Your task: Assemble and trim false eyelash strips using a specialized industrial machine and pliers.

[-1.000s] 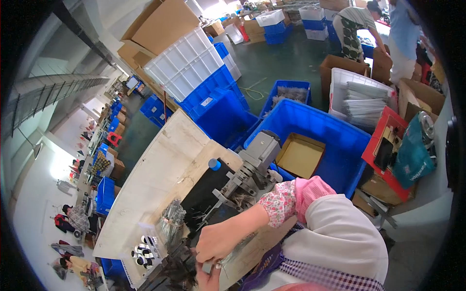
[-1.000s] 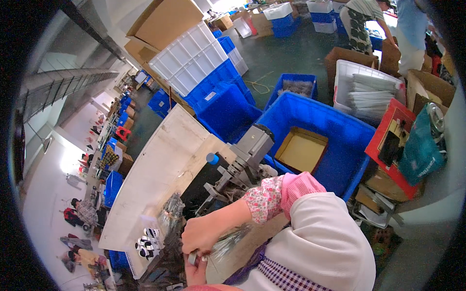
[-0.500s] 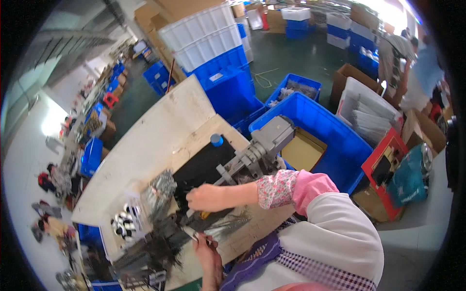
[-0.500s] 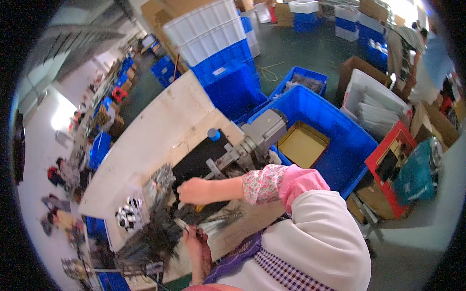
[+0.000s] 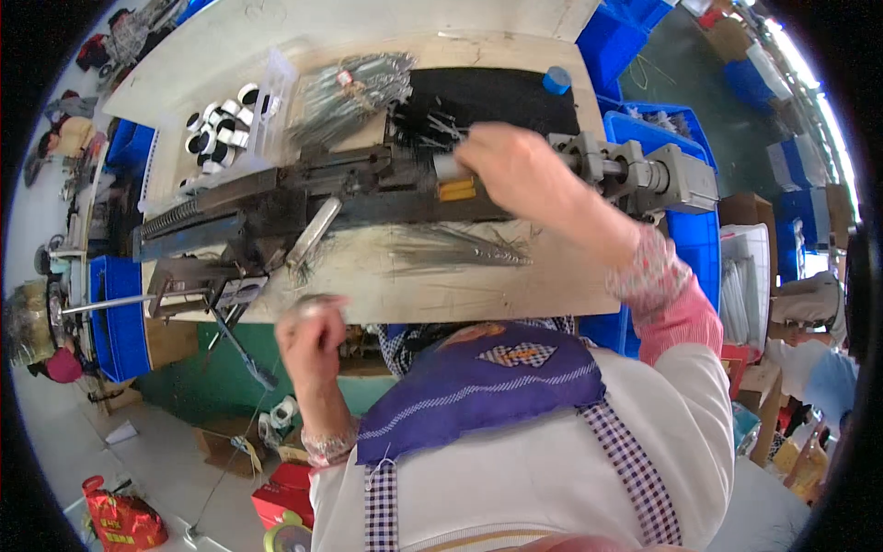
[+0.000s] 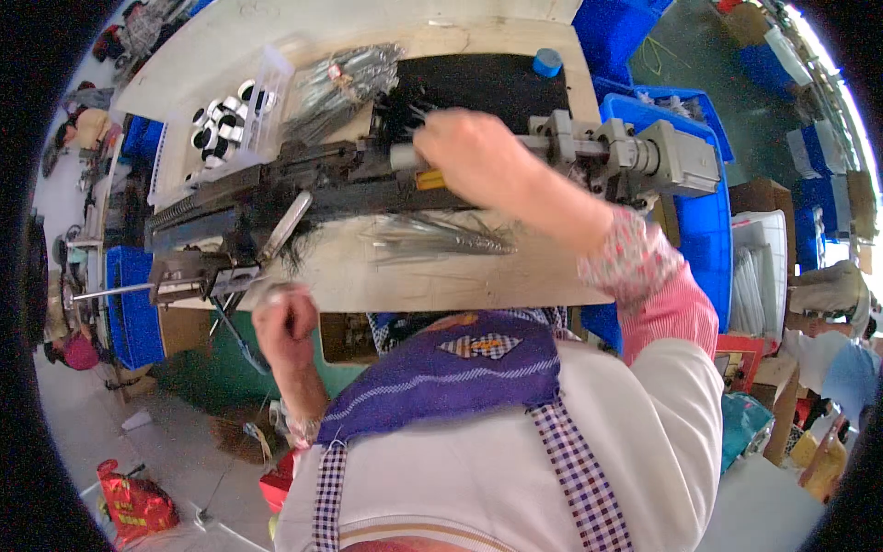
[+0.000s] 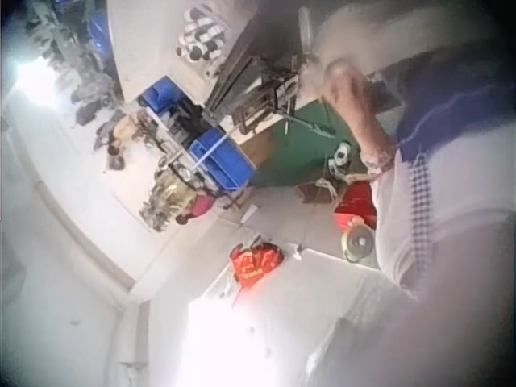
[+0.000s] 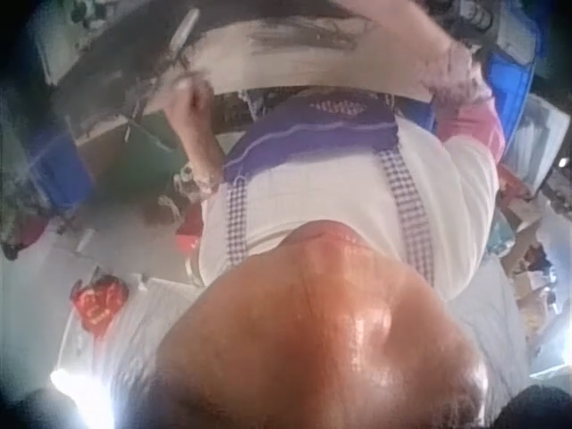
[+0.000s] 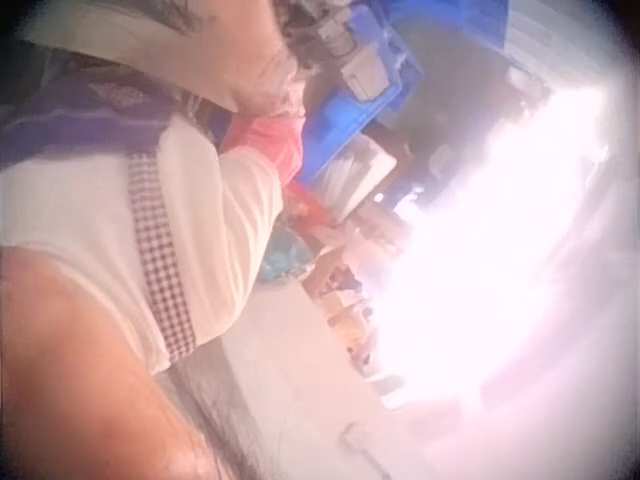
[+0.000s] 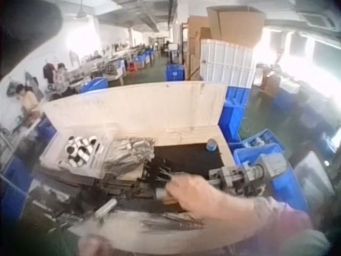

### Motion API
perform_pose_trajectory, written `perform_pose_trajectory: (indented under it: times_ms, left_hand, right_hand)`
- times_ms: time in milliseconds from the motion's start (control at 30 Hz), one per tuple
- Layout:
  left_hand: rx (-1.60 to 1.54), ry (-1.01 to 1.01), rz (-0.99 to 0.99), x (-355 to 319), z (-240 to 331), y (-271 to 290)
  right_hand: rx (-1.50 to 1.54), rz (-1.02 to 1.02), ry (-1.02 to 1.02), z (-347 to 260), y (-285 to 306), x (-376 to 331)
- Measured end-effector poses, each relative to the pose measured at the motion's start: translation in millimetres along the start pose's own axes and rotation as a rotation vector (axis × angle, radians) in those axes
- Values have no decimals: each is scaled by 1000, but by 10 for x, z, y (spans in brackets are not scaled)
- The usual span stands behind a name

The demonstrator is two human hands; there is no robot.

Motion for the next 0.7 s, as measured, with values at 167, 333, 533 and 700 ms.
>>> perform_pose_trajectory:
  times_ms: [167, 333, 533, 700]
  left_hand:
    - [693, -13, -553, 602, -179, -1369]
    - [797, -92, -598, 1222, -515, -1772]
    - [1404, -415, -377, 1289, -127, -1665]
    - [1667, -683, -149, 1073, 374, -1378]
  right_hand:
    - [-191, -147, -92, 544, -205, 496]
    - [384, -84, -76, 365, 297, 39]
    - [270, -73, 39, 345, 121, 51]
    - [334, 24, 214, 27, 24, 286]
Point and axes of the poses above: each hand's wrist, its own x-axis towards the middle knuckle, its own y-axis out of the back of the hand, z = x × y, the point moved 8 cm from there along x, towards the middle knuckle, and after that the axes turned 10 degrees about x, right-handed, at the moved point
